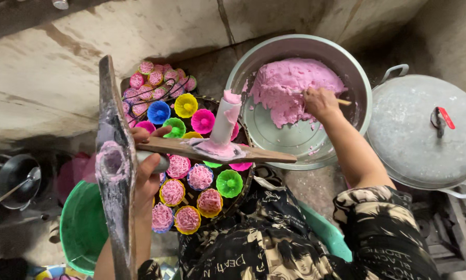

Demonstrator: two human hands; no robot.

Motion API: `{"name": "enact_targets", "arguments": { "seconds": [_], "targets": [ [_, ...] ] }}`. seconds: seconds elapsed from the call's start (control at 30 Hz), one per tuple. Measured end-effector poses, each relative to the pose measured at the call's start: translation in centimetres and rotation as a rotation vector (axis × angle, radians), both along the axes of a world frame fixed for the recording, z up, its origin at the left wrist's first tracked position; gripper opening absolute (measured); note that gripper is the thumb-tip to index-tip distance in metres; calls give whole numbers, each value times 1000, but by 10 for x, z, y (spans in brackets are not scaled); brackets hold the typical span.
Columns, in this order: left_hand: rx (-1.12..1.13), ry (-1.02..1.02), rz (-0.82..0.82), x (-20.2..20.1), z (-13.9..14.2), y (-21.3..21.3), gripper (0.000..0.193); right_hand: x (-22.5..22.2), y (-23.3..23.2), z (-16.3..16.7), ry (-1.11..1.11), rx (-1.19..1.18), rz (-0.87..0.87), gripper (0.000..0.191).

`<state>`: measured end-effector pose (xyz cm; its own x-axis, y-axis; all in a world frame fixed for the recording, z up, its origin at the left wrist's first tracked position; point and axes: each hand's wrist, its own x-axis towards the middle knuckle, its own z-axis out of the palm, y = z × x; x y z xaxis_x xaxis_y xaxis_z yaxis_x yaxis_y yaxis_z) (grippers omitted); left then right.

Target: The person sits and scoops pink paste from a basin, packs it into a wooden hand mold with a white tube, presses the mold, and extrudes the shaped paste onto flower-shaped decorations arranged in colorful plastic cups on a tray. They repeat the cycle, occasionally scraping excess paste and repositioning the tray.

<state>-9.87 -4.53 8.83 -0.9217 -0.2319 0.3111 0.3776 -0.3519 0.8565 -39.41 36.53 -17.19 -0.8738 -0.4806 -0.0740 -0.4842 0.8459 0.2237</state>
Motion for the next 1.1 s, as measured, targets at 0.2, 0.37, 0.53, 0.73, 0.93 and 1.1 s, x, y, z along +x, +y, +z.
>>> {"name": "enact_targets", "arguments": {
  "seconds": [0.2, 0.37, 0.53, 0.73, 0.93, 1.1],
  "targets": [
    [-28, 17, 45, 20, 13, 7, 47, 28, -3, -26, 69, -112, 79, 34],
    [-89, 18, 106, 49, 26, 11, 46, 54, -1, -31, -65, -52, 101, 28],
    [-136, 56, 117, 68, 36, 8, 40, 80, 11, -19, -222, -23, 94, 42],
    [-25, 6, 51, 68, 40, 16, 46, 109, 22, 16, -365, 37, 63, 41],
    [-209, -64, -84, 29, 25, 28, 40, 103, 111, 121, -707, -501, -337, 37],
    [-660, 16, -195, -36, -10, 73, 36, 126, 170, 243, -750, -829, -271, 42]
  ]
}}
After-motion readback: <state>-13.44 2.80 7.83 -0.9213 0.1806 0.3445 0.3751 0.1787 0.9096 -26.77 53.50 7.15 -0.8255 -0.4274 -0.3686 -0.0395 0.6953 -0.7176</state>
